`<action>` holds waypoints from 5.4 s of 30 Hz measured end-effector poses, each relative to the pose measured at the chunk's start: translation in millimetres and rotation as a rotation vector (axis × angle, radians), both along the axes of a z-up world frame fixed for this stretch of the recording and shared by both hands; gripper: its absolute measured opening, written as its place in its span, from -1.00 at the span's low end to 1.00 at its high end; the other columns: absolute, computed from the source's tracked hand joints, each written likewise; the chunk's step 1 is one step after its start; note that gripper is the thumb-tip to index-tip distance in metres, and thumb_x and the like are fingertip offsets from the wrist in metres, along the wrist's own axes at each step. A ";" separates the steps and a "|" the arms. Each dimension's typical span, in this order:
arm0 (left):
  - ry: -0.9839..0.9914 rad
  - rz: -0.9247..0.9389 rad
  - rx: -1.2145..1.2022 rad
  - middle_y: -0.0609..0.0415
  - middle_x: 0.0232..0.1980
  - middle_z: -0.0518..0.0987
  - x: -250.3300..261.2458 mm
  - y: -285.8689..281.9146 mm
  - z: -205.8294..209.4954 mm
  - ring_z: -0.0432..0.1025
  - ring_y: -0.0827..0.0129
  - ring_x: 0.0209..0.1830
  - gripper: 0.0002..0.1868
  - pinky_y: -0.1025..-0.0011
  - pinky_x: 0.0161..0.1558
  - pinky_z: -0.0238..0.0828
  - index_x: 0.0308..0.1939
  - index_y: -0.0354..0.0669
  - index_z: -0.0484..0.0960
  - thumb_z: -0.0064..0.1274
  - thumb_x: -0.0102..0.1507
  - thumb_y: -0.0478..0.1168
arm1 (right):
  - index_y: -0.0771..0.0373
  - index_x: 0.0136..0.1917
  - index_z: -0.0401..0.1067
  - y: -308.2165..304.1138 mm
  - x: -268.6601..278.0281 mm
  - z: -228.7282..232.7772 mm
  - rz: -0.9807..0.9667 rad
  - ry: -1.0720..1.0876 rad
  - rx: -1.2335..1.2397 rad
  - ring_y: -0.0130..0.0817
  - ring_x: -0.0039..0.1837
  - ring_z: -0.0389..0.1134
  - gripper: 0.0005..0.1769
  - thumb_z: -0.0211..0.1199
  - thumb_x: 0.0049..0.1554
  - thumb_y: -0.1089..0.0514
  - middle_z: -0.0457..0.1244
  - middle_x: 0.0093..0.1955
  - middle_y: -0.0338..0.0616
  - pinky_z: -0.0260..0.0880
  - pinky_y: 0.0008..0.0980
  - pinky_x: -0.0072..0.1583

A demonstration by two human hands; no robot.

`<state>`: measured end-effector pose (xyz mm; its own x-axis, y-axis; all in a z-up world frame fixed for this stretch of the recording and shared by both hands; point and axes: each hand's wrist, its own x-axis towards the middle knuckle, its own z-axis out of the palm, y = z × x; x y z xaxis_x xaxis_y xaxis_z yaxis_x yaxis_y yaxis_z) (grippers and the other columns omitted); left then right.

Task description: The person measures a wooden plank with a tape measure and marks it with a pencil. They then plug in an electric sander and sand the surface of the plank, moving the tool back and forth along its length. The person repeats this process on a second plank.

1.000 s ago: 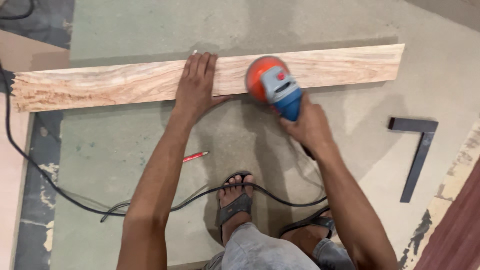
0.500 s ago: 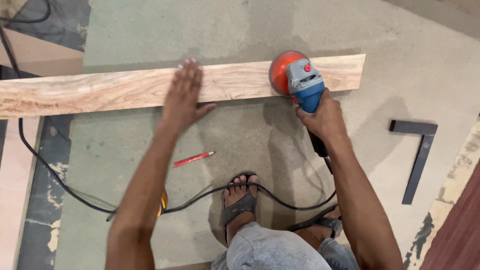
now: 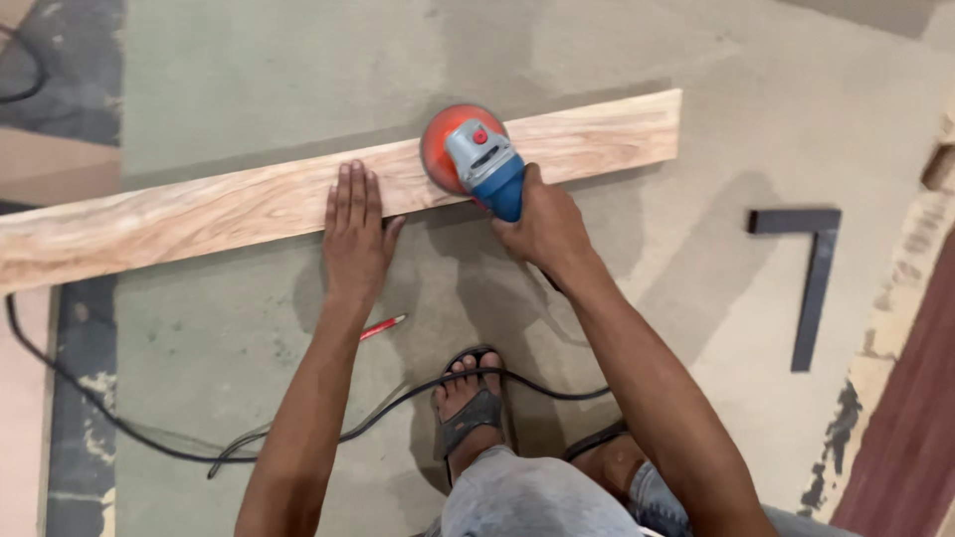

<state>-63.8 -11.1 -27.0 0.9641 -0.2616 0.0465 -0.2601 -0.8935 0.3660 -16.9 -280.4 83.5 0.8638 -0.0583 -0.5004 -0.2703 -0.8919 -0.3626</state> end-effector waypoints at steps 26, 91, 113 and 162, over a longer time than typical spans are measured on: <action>-0.083 -0.303 -0.001 -0.02 0.64 0.17 34.0 -118.7 -14.5 0.02 0.22 0.67 -0.29 0.20 0.62 -0.06 0.56 -0.26 0.24 0.09 0.36 -0.14 | 0.50 0.17 0.37 -191.2 -49.7 17.0 -0.425 -0.080 -0.062 0.00 0.02 0.49 -0.29 0.53 -0.09 0.01 0.39 0.00 0.26 0.49 -0.12 0.07; 0.092 0.151 0.113 -0.13 0.67 0.04 -10.5 85.7 4.6 -0.11 0.08 0.69 0.01 0.11 0.59 -0.15 0.61 -0.31 0.05 0.23 0.29 0.11 | 0.45 0.20 0.28 39.8 9.6 0.9 0.175 0.007 0.037 0.26 0.02 0.43 -0.25 0.46 -0.08 -0.06 0.37 -0.07 0.38 0.45 0.04 0.08; 0.108 -0.101 0.076 -0.29 0.47 0.35 35.9 99.9 28.5 0.22 -0.15 0.48 0.11 0.10 0.51 0.17 0.45 -0.45 0.33 0.51 -0.07 -0.03 | 0.42 0.16 0.45 -212.2 -11.5 -11.3 -0.286 -0.200 -0.083 0.01 0.06 0.47 -0.33 0.55 -0.06 -0.05 0.40 0.02 0.22 0.46 -0.12 0.11; 0.003 0.601 -0.044 -0.17 0.66 0.12 -103.0 128.2 -19.8 -0.06 0.06 0.71 -0.34 0.08 0.65 -0.20 0.60 -0.34 0.10 -0.11 0.44 -0.22 | 0.49 0.14 0.32 178.0 16.1 1.7 0.419 0.013 0.058 0.28 0.05 0.43 -0.33 0.47 -0.08 0.03 0.36 -0.05 0.41 0.43 0.03 0.10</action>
<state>-166.8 117.1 -46.8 0.9427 0.3309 0.0424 0.2863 -0.8678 0.4062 -0.8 -102.4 85.2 0.8003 0.3258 -0.5034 0.1069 -0.9036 -0.4148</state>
